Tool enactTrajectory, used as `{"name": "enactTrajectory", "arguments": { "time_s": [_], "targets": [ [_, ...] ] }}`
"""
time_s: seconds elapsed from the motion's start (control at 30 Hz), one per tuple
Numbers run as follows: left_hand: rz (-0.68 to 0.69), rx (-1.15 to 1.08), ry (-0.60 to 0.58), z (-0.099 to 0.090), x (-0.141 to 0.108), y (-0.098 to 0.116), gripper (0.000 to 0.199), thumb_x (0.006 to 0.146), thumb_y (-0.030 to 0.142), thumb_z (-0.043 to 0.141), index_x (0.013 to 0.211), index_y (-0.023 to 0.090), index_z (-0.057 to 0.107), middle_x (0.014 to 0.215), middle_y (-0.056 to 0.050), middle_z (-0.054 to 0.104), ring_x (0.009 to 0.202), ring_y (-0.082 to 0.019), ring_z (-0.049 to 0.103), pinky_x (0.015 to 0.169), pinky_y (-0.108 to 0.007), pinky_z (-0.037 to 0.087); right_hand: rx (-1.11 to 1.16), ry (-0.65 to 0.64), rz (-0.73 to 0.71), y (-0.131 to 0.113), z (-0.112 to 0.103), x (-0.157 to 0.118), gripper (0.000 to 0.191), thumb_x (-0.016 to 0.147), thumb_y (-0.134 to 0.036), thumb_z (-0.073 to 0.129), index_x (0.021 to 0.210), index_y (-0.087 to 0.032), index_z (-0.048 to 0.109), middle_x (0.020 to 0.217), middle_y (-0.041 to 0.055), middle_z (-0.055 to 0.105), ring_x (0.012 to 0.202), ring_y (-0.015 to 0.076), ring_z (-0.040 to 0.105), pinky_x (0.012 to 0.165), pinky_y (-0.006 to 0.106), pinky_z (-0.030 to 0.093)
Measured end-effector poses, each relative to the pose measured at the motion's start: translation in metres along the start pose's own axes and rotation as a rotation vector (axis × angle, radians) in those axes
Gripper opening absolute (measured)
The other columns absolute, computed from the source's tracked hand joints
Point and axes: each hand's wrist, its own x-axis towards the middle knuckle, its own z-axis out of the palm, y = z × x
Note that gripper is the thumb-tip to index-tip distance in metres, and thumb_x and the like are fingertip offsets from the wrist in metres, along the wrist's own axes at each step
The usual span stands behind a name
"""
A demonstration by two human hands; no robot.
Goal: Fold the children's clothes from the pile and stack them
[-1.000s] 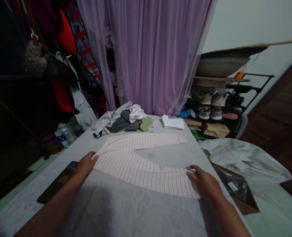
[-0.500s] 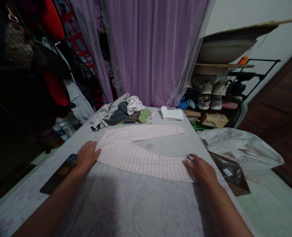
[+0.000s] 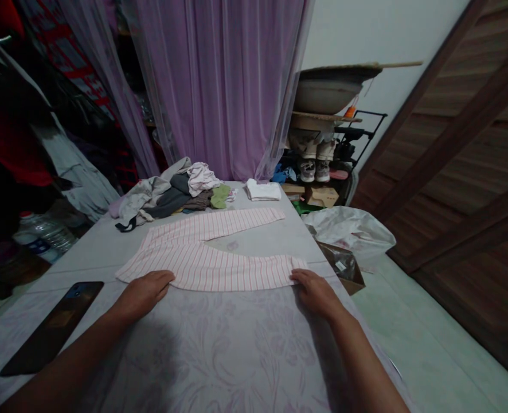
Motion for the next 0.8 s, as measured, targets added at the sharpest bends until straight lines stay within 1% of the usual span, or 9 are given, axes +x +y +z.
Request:
{"name": "enactTrajectory", "arguments": {
  "time_s": [0.1, 0.27, 0.37, 0.43, 0.53, 0.6, 0.67, 0.73, 0.8],
  "targets": [
    [-0.018, 0.050, 0.003, -0.002, 0.004, 0.000, 0.031, 0.086, 0.017, 0.047, 0.106, 0.029, 0.067, 0.123, -0.004, 0.066, 0.118, -0.021, 0.058, 0.099, -0.034, 0.045, -0.052, 0.068, -0.017, -0.004, -0.001, 0.002, 0.041, 0.072, -0.011, 0.049, 0.104, -0.021, 0.072, 0.116, 0.0074, 0.071, 0.108, 0.0219, 0.064, 0.098, 0.037, 0.047],
    [-0.045, 0.018, 0.051, 0.000, 0.003, -0.008, 0.034, 0.087, 0.027, 0.044, 0.112, 0.029, 0.067, 0.123, -0.002, 0.068, 0.117, -0.021, 0.059, 0.101, -0.033, 0.044, -0.192, 0.205, 0.014, -0.007, -0.012, 0.005, 0.026, 0.080, -0.019, 0.048, 0.089, -0.019, 0.073, 0.092, 0.0101, 0.073, 0.089, 0.0239, 0.065, 0.084, 0.034, 0.048],
    [-0.037, 0.022, 0.046, 0.003, 0.001, -0.011, 0.036, 0.086, 0.029, 0.042, 0.112, 0.029, 0.068, 0.123, -0.002, 0.068, 0.118, -0.021, 0.058, 0.101, -0.033, 0.044, -0.227, 0.134, -0.054, -0.009, -0.013, -0.003, 0.025, 0.078, -0.016, 0.048, 0.081, -0.019, 0.072, 0.084, 0.0095, 0.071, 0.086, 0.0237, 0.062, 0.081, 0.033, 0.046],
    [-0.020, 0.031, 0.047, 0.003, 0.000, -0.011, 0.037, 0.084, 0.028, 0.043, 0.110, 0.029, 0.068, 0.123, -0.002, 0.068, 0.118, -0.021, 0.058, 0.101, -0.033, 0.044, -0.179, 0.054, -0.079, -0.010, -0.012, -0.010, 0.027, 0.076, -0.015, 0.047, 0.084, -0.020, 0.072, 0.087, 0.0077, 0.071, 0.088, 0.0225, 0.062, 0.080, 0.032, 0.046],
    [0.013, 0.045, 0.049, -0.002, 0.000, -0.010, 0.034, 0.081, 0.027, 0.044, 0.104, 0.028, 0.070, 0.120, -0.001, 0.069, 0.116, -0.021, 0.059, 0.098, -0.032, 0.046, -0.094, -0.015, -0.046, -0.010, -0.015, -0.019, 0.029, 0.078, -0.020, 0.047, 0.092, -0.022, 0.072, 0.097, 0.0061, 0.072, 0.092, 0.0217, 0.063, 0.081, 0.032, 0.047],
    [0.032, 0.042, 0.033, -0.007, 0.003, -0.009, 0.032, 0.083, 0.031, 0.043, 0.098, 0.028, 0.071, 0.115, -0.001, 0.071, 0.114, -0.020, 0.060, 0.096, -0.030, 0.047, -0.052, -0.039, -0.031, -0.013, -0.020, -0.018, 0.027, 0.081, -0.026, 0.046, 0.090, -0.023, 0.072, 0.096, 0.0056, 0.072, 0.090, 0.0218, 0.064, 0.080, 0.032, 0.047],
    [0.029, 0.023, 0.029, -0.011, 0.010, -0.007, 0.034, 0.087, 0.035, 0.039, 0.096, 0.027, 0.071, 0.111, -0.001, 0.072, 0.111, -0.019, 0.062, 0.095, -0.029, 0.047, -0.024, -0.027, -0.015, -0.022, -0.024, -0.006, 0.030, 0.086, -0.031, 0.044, 0.084, -0.022, 0.072, 0.088, 0.0054, 0.072, 0.084, 0.0210, 0.065, 0.075, 0.032, 0.048],
    [0.019, 0.009, 0.077, -0.010, 0.022, -0.004, 0.039, 0.091, 0.038, 0.035, 0.102, 0.025, 0.070, 0.116, -0.002, 0.071, 0.113, -0.019, 0.061, 0.098, -0.030, 0.046, 0.009, 0.025, -0.010, -0.042, -0.020, 0.015, 0.034, 0.090, -0.034, 0.040, 0.082, -0.022, 0.072, 0.085, 0.0054, 0.072, 0.080, 0.0200, 0.065, 0.072, 0.031, 0.048],
    [0.015, 0.030, 0.147, -0.004, 0.037, -0.001, 0.045, 0.093, 0.041, 0.033, 0.117, 0.021, 0.066, 0.131, -0.006, 0.064, 0.126, -0.022, 0.053, 0.107, -0.035, 0.039, 0.065, 0.085, -0.063, -0.074, -0.005, 0.039, 0.035, 0.092, -0.033, 0.039, 0.094, -0.021, 0.072, 0.096, 0.0067, 0.073, 0.089, 0.0203, 0.066, 0.079, 0.031, 0.049]
  ]
}}
